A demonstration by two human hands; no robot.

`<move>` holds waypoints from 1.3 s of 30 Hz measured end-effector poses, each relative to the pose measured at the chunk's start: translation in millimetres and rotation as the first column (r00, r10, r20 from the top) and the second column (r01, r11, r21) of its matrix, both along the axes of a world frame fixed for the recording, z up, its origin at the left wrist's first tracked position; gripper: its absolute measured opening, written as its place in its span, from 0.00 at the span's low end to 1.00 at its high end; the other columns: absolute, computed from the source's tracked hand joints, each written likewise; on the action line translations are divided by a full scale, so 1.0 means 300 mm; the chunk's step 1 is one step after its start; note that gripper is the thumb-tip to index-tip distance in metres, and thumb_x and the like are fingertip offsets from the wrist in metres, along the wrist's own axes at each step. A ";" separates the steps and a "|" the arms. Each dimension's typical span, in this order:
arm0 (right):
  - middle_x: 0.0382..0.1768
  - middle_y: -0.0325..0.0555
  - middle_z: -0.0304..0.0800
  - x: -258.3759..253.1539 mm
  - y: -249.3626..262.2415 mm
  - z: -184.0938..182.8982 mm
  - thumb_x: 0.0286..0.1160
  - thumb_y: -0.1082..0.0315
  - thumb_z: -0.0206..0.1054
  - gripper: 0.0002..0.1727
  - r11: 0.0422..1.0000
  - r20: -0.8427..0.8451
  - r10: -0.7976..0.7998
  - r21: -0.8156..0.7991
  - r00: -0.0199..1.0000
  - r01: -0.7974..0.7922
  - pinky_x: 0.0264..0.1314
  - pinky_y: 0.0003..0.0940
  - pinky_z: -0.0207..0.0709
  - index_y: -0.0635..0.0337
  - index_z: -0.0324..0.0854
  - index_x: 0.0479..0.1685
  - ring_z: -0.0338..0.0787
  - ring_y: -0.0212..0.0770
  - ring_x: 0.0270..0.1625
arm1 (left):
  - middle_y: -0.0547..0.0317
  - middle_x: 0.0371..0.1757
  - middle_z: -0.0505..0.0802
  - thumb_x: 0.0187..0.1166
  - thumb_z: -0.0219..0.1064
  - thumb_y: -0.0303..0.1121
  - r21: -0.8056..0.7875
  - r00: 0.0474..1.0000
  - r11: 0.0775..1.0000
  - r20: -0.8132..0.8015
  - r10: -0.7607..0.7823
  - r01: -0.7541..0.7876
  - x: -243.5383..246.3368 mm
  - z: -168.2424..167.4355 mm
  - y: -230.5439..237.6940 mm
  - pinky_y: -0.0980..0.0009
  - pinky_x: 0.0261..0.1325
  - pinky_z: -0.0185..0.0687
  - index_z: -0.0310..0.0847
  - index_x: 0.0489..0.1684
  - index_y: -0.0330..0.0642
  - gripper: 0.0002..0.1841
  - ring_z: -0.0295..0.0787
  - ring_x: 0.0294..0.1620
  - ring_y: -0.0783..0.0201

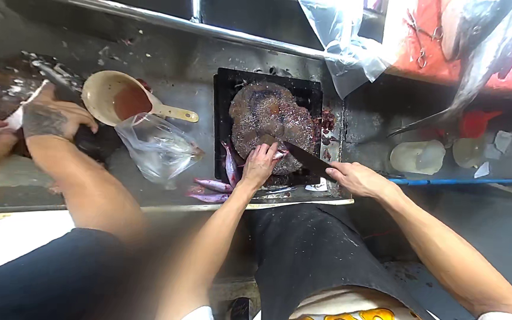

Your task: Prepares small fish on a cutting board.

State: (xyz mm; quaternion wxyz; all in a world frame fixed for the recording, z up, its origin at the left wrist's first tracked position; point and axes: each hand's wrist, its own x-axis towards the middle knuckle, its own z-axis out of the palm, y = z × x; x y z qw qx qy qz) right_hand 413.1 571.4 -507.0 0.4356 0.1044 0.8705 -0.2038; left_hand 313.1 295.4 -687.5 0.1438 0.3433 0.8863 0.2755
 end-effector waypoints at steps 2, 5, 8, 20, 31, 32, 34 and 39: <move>0.43 0.48 0.95 0.013 -0.026 0.016 0.90 0.36 0.35 0.31 0.982 -0.072 0.125 0.154 0.990 -0.113 0.47 0.63 0.84 0.28 0.73 0.82 0.94 0.54 0.46 | 0.43 0.60 0.87 0.86 0.62 0.42 -0.057 0.999 0.998 0.003 -0.037 0.037 -0.005 -0.005 0.004 0.47 0.64 0.81 0.80 0.74 0.46 0.21 0.84 0.64 0.42; 0.49 0.57 0.89 0.041 -0.084 0.020 0.91 0.39 0.35 0.31 0.917 -0.033 0.253 0.326 0.967 -0.229 0.37 0.59 0.84 0.25 0.61 0.90 0.92 0.58 0.38 | 0.44 0.60 0.86 0.88 0.59 0.42 -0.110 0.998 0.993 0.033 -0.048 0.052 -0.021 -0.006 0.017 0.48 0.64 0.82 0.83 0.69 0.47 0.18 0.83 0.64 0.43; 0.51 0.63 0.86 0.070 -0.120 0.046 0.91 0.40 0.38 0.31 0.876 -0.017 0.315 0.391 0.949 -0.284 0.34 0.56 0.84 0.27 0.58 0.92 0.90 0.60 0.35 | 0.44 0.60 0.86 0.88 0.59 0.41 -0.131 0.998 0.990 0.054 -0.034 0.041 -0.018 0.006 0.022 0.47 0.63 0.83 0.84 0.67 0.47 0.17 0.83 0.65 0.42; 0.41 0.61 0.88 -0.085 -0.190 0.095 0.91 0.45 0.43 0.27 0.789 0.021 0.463 0.445 0.886 -0.423 0.32 0.57 0.81 0.41 0.75 0.80 0.90 0.63 0.35 | 0.45 0.61 0.87 0.89 0.58 0.42 -0.147 0.995 0.988 0.096 -0.038 0.052 -0.036 0.026 0.032 0.46 0.62 0.85 0.87 0.60 0.44 0.16 0.83 0.66 0.42; 0.43 0.65 0.89 -0.111 -0.276 0.076 0.93 0.50 0.44 0.27 0.829 0.083 0.334 0.448 0.939 -0.334 0.39 0.62 0.84 0.56 0.77 0.73 0.92 0.67 0.46 | 0.42 0.62 0.86 0.90 0.56 0.43 -0.230 0.994 0.973 0.107 0.019 0.006 -0.033 0.036 0.069 0.46 0.60 0.86 0.85 0.60 0.41 0.18 0.84 0.66 0.41; 0.44 0.67 0.88 -0.123 -0.315 0.079 0.92 0.55 0.47 0.24 0.832 0.089 0.299 0.464 0.950 -0.305 0.39 0.63 0.83 0.61 0.77 0.72 0.91 0.69 0.47 | 0.42 0.62 0.86 0.90 0.56 0.43 -0.248 0.994 0.969 0.106 0.025 0.002 -0.032 0.041 0.076 0.45 0.60 0.86 0.85 0.61 0.40 0.18 0.84 0.66 0.40; 0.45 0.70 0.86 -0.156 -0.385 0.094 0.86 0.69 0.51 0.18 0.835 0.131 0.238 0.479 0.963 -0.271 0.39 0.64 0.81 0.70 0.76 0.65 0.90 0.70 0.49 | 0.41 0.64 0.85 0.90 0.55 0.42 -0.291 0.992 0.957 0.116 0.053 -0.017 -0.028 0.058 0.095 0.44 0.59 0.86 0.83 0.62 0.39 0.19 0.84 0.66 0.40; 0.40 0.66 0.86 -0.076 -0.406 0.066 0.82 0.72 0.56 0.12 0.867 -0.018 0.137 0.485 0.990 -0.111 0.35 0.59 0.83 0.71 0.78 0.53 0.91 0.67 0.45 | 0.34 0.55 0.90 0.92 0.48 0.45 -0.433 0.949 0.890 0.192 0.250 -0.147 0.020 0.141 0.148 0.40 0.52 0.86 0.77 0.63 0.32 0.23 0.91 0.54 0.35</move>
